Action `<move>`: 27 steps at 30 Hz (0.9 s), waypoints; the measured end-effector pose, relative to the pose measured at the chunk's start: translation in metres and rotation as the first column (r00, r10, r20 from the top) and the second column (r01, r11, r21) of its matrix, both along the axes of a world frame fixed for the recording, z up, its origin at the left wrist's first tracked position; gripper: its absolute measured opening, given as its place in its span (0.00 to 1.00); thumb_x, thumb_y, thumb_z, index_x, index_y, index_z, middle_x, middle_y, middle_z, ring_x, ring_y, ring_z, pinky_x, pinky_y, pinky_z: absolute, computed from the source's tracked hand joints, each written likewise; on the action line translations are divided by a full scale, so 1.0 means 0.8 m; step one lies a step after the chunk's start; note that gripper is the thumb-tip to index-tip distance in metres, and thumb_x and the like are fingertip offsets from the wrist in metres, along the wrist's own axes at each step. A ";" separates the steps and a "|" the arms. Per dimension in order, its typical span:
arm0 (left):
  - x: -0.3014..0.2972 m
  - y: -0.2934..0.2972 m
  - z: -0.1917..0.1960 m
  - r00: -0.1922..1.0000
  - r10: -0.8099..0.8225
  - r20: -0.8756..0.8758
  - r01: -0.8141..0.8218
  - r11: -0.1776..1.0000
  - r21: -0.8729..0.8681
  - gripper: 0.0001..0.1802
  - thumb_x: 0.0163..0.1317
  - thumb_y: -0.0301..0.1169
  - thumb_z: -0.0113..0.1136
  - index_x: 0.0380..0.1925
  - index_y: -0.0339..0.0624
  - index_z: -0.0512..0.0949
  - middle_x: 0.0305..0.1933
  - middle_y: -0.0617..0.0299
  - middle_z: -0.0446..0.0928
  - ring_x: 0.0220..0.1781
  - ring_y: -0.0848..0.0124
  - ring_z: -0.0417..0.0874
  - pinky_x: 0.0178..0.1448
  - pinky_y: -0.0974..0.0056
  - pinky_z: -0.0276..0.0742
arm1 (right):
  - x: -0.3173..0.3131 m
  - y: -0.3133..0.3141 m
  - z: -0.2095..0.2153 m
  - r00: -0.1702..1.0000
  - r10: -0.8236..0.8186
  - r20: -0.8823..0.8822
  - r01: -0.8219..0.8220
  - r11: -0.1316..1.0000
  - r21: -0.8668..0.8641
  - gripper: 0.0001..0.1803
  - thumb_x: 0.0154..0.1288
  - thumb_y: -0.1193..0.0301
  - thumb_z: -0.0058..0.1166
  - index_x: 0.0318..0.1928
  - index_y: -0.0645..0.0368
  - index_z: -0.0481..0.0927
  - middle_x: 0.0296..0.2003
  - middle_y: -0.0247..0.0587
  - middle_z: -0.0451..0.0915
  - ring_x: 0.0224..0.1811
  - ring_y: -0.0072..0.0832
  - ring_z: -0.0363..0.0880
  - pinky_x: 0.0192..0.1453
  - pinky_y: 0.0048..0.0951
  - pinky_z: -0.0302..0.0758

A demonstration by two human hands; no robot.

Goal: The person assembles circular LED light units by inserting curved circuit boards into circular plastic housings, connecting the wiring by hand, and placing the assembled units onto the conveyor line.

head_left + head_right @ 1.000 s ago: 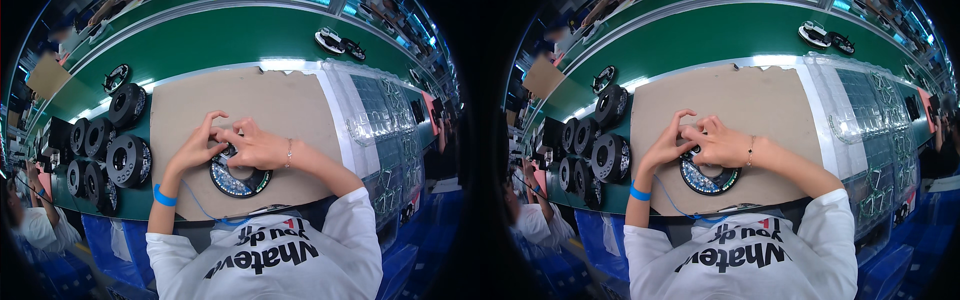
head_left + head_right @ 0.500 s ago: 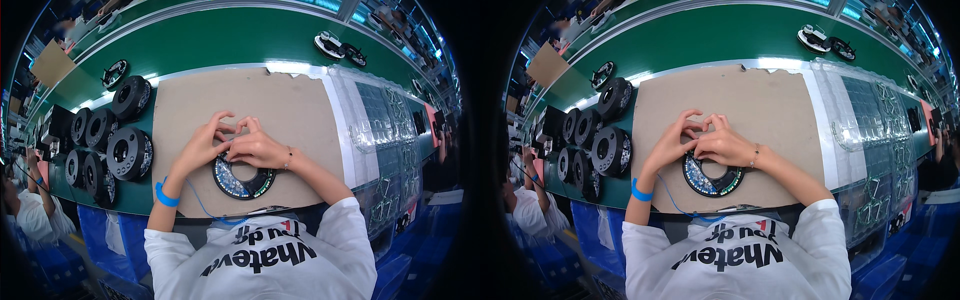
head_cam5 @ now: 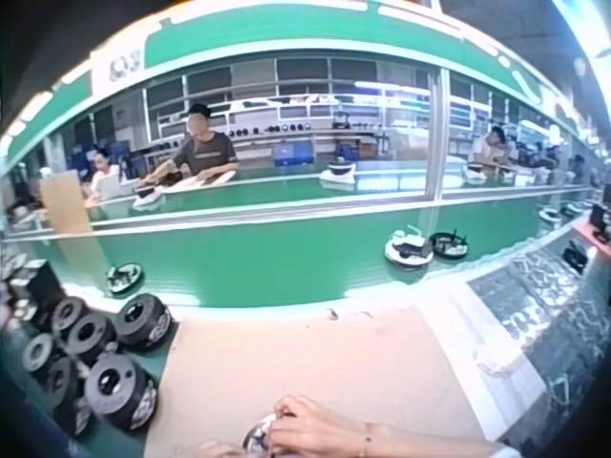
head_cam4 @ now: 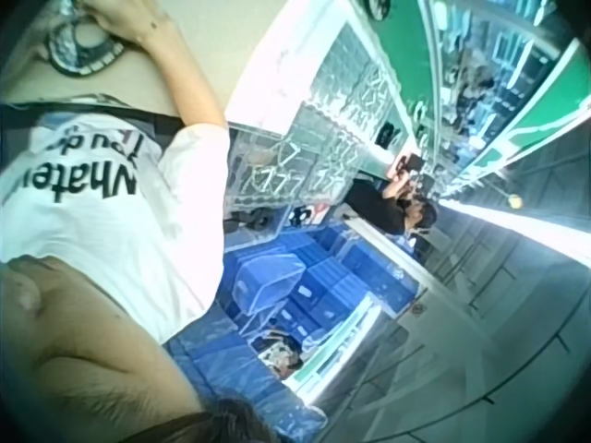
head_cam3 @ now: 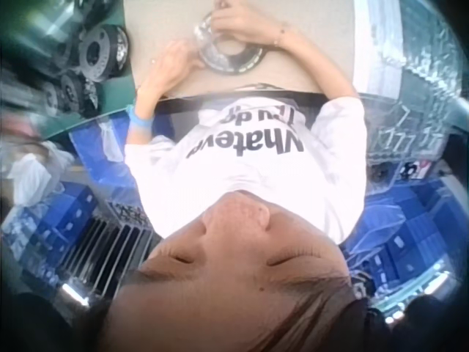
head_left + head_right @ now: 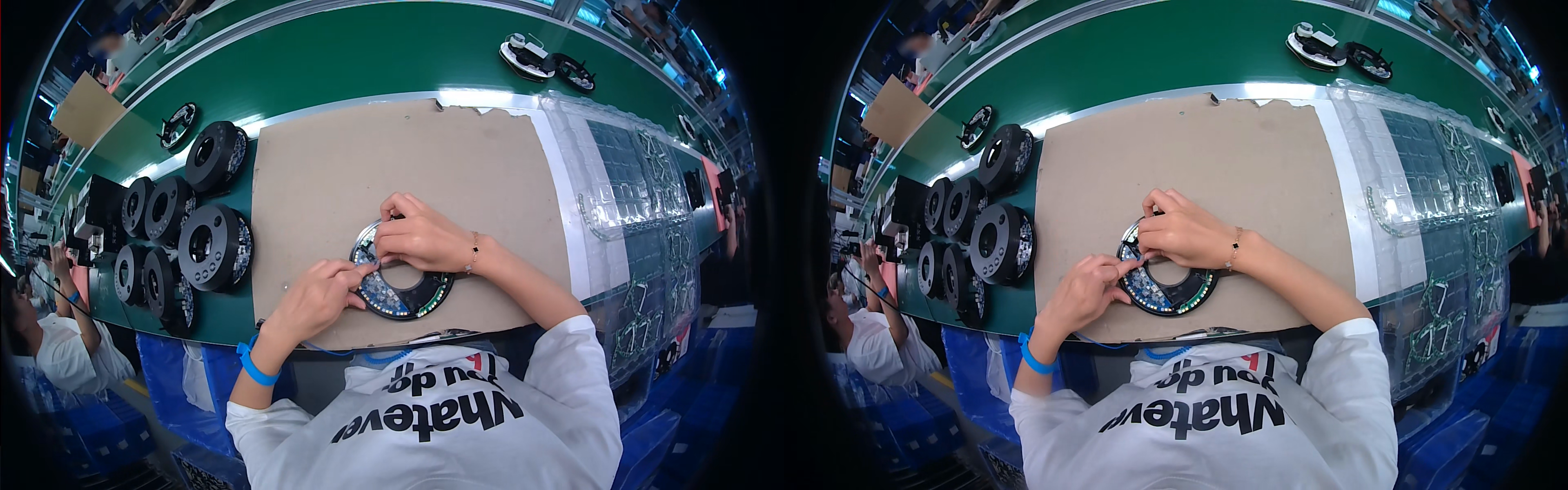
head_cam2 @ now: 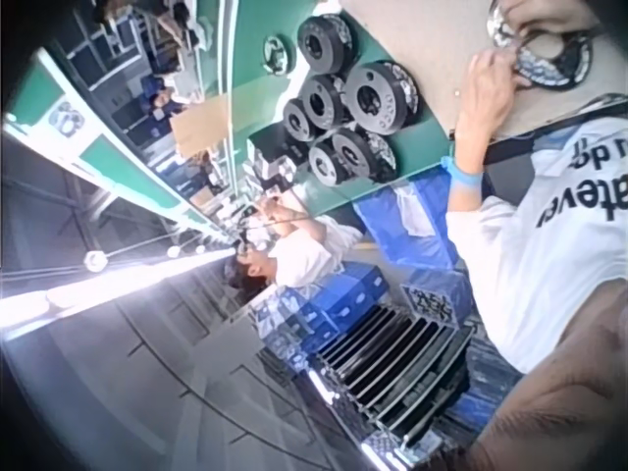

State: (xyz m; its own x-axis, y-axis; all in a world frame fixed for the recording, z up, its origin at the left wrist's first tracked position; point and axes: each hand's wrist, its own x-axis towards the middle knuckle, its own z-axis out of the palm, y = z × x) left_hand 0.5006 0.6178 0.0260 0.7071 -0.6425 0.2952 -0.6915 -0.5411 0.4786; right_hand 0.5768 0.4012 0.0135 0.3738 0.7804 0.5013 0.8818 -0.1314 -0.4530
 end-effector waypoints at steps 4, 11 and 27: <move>0.004 0.004 -0.008 0.995 -0.010 -0.103 -0.002 0.993 -0.114 0.24 0.39 0.22 0.68 0.38 0.35 0.69 0.38 0.55 0.78 0.36 0.56 0.79 0.39 0.59 0.75 | 0.000 0.002 -0.006 1.000 0.030 -0.009 -0.030 0.998 -0.057 0.04 0.51 0.71 0.57 0.28 0.54 0.76 0.28 0.28 0.73 0.39 0.30 0.69 0.49 0.35 0.62; 0.007 0.002 0.005 0.986 0.006 -0.169 -0.011 0.999 -0.030 0.26 0.39 0.21 0.69 0.43 0.34 0.71 0.38 0.52 0.78 0.37 0.56 0.79 0.38 0.60 0.76 | 0.001 0.005 -0.005 0.999 0.037 -0.021 -0.039 0.995 -0.096 0.03 0.53 0.71 0.57 0.28 0.54 0.77 0.28 0.29 0.73 0.38 0.28 0.70 0.50 0.35 0.62; 0.002 -0.002 0.003 0.967 0.112 -0.229 -0.151 0.975 -0.160 0.28 0.45 0.25 0.68 0.33 0.36 0.55 0.36 0.50 0.79 0.34 0.60 0.81 0.36 0.65 0.76 | 0.000 0.004 -0.005 0.999 0.050 -0.022 -0.051 0.995 -0.091 0.03 0.53 0.71 0.57 0.28 0.53 0.76 0.28 0.29 0.73 0.37 0.27 0.70 0.49 0.34 0.61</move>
State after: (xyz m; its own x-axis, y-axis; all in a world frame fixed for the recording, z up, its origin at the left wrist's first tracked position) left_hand 0.5022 0.6162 0.0286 0.8415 -0.4914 0.2244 -0.4885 -0.5150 0.7043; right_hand 0.5769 0.4040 0.0095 0.3417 0.8407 0.4200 0.8795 -0.1285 -0.4582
